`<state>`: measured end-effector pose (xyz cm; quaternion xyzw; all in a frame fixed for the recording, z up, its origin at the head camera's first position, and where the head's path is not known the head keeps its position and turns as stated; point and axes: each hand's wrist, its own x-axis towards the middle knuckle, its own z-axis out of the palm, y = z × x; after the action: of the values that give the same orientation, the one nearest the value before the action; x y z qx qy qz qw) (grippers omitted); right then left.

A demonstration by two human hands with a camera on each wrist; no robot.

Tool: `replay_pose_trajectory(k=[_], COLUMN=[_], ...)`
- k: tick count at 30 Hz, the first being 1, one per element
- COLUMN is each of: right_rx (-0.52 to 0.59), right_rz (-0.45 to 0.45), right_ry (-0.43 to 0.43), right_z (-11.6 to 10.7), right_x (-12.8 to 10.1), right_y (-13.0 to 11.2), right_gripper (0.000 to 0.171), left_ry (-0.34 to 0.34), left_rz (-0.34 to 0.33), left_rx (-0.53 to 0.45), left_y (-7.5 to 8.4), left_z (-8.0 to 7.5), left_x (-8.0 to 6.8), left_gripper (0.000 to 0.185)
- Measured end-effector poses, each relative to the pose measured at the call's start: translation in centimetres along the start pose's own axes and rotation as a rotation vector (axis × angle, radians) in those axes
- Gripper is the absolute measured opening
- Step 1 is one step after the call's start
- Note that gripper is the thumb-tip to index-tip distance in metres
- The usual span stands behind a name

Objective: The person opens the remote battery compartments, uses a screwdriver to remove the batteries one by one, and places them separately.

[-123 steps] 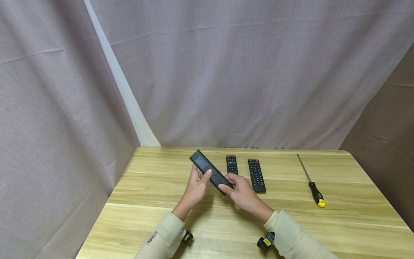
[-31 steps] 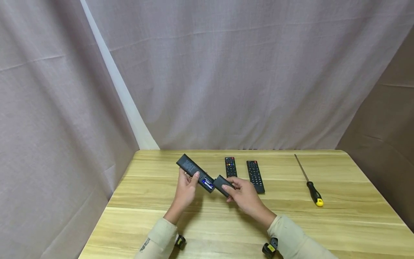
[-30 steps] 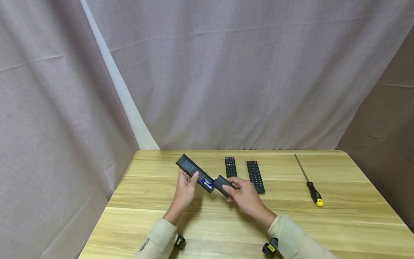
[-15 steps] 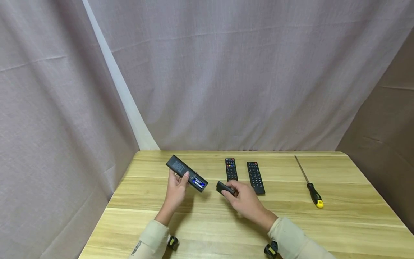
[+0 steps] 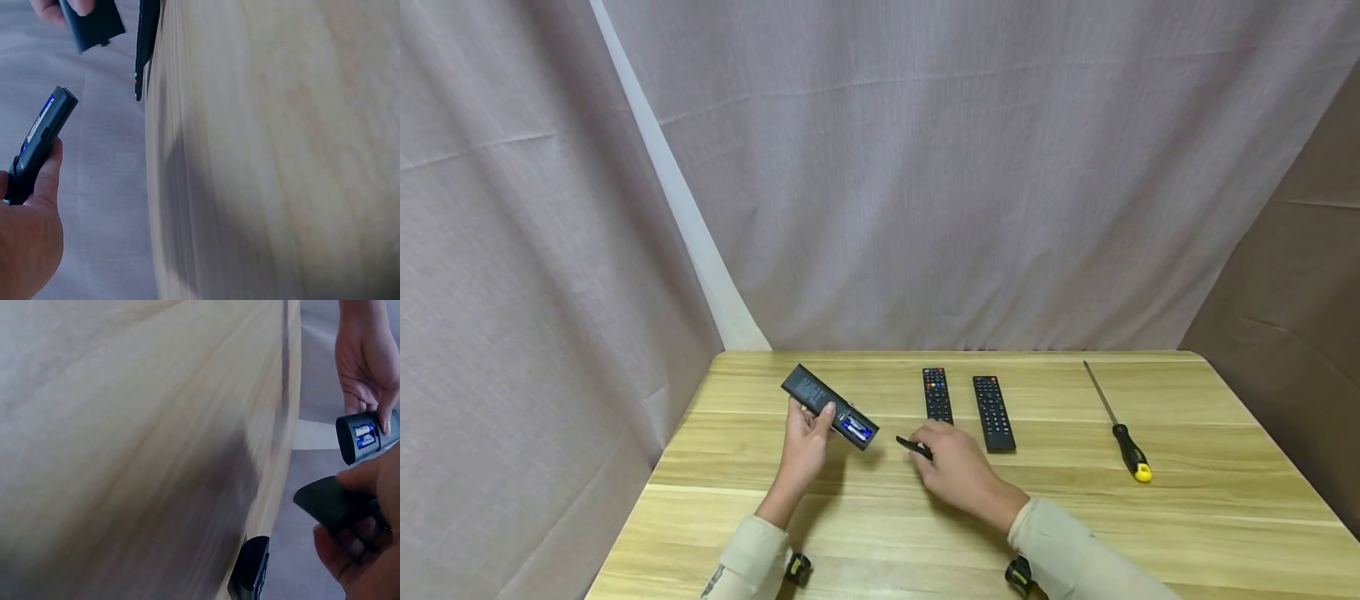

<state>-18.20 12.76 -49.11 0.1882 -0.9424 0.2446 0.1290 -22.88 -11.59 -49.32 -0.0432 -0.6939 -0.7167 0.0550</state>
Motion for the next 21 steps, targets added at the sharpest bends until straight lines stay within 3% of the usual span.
replay_pose_trajectory(k=[11,21], right_rx=[-0.227,-0.217], right_rz=[-0.163,-0.165], right_ry=[-0.108,-0.208], right_z=[1.8,2.0], right_x=[0.3,0.9], right_y=[-0.3,-0.8], right_gripper=[0.005,0.025], left_ry=[-0.005,0.002], left_rz=[0.003,-0.003], left_rx=[-0.009,0.010], left_y=[-0.4,-0.3], left_z=[-0.2,-0.3], left_x=[0.0,-0.2], left_gripper=[0.034,0.034])
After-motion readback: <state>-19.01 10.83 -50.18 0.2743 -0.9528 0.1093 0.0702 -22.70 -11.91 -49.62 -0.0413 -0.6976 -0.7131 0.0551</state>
